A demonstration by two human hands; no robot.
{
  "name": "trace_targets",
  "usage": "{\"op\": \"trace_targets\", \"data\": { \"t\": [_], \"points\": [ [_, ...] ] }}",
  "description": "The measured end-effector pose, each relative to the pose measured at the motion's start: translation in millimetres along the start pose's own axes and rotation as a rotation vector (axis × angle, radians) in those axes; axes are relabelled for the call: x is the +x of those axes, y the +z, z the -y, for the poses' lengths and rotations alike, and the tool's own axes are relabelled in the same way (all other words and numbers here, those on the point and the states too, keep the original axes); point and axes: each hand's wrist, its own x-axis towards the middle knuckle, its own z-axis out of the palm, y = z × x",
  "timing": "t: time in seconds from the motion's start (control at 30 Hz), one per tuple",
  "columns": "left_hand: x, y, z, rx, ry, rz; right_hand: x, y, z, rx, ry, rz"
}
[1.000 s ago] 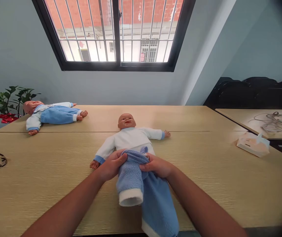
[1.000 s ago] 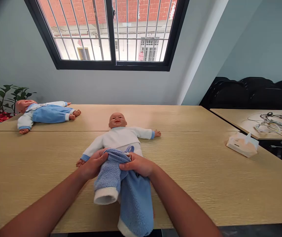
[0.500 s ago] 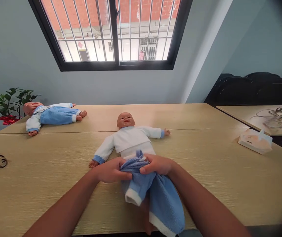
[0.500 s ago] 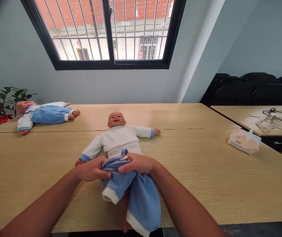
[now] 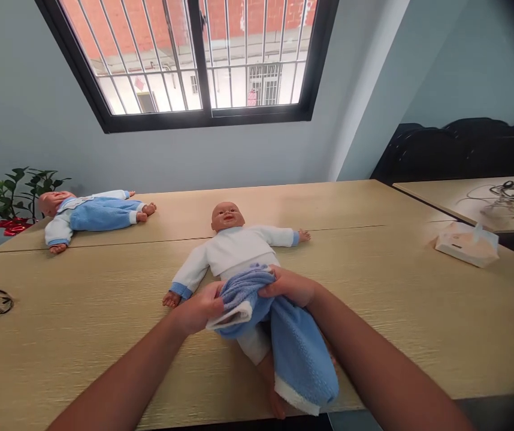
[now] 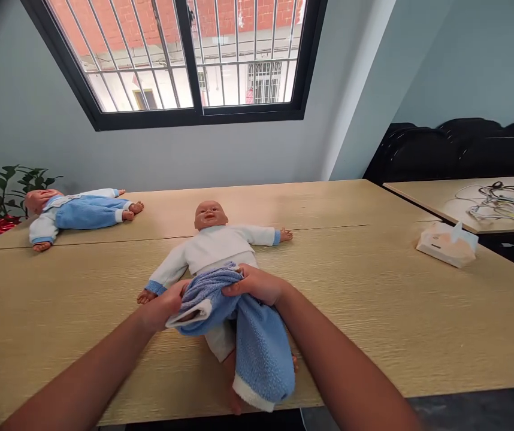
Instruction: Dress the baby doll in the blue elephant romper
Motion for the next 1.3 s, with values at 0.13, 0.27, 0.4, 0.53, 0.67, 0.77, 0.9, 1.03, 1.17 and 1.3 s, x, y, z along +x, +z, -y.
{"op": "trace_targets", "data": {
  "t": [0.13,0.27,0.4,0.53,0.67,0.77,0.9,1.03,1.17,1.3],
  "points": [
    [-1,-4.8,-14,0.275,0.04,0.143,0,1,-5,0.053,-0.033,0.019],
    [0,-1.1,-21,0.365,-0.014,0.153,-3,4,-4,0.109,0.062,0.049],
    [0,4.7,-15,0.279,0.04,0.142,-9,10,3,0.135,0.136,0.016],
    [0,11.3,-5,0.175,0.092,0.043,-13,16,7,0.125,0.188,-0.04],
    [-4,18.6,-4,0.162,0.113,0.031,-11,17,7,0.039,0.262,-0.089],
    [-6,26.6,-8,0.27,0.098,0.17,-7,21,12,-0.264,0.075,-0.123],
    [-6,45.3,-3,0.713,0.266,0.354,-1,35,19,-1.008,-0.426,-0.181],
    [-6,62.6,10,1.187,0.423,0.344,-2,50,20,-1.437,-0.273,-0.068],
    [-6,67.4,11,1.235,0.587,0.397,-9,59,22,-1.579,0.161,-0.222],
    [-5,67.3,11,1.253,0.599,0.418,-11,65,19,-1.586,0.43,-0.346]
  ]
}}
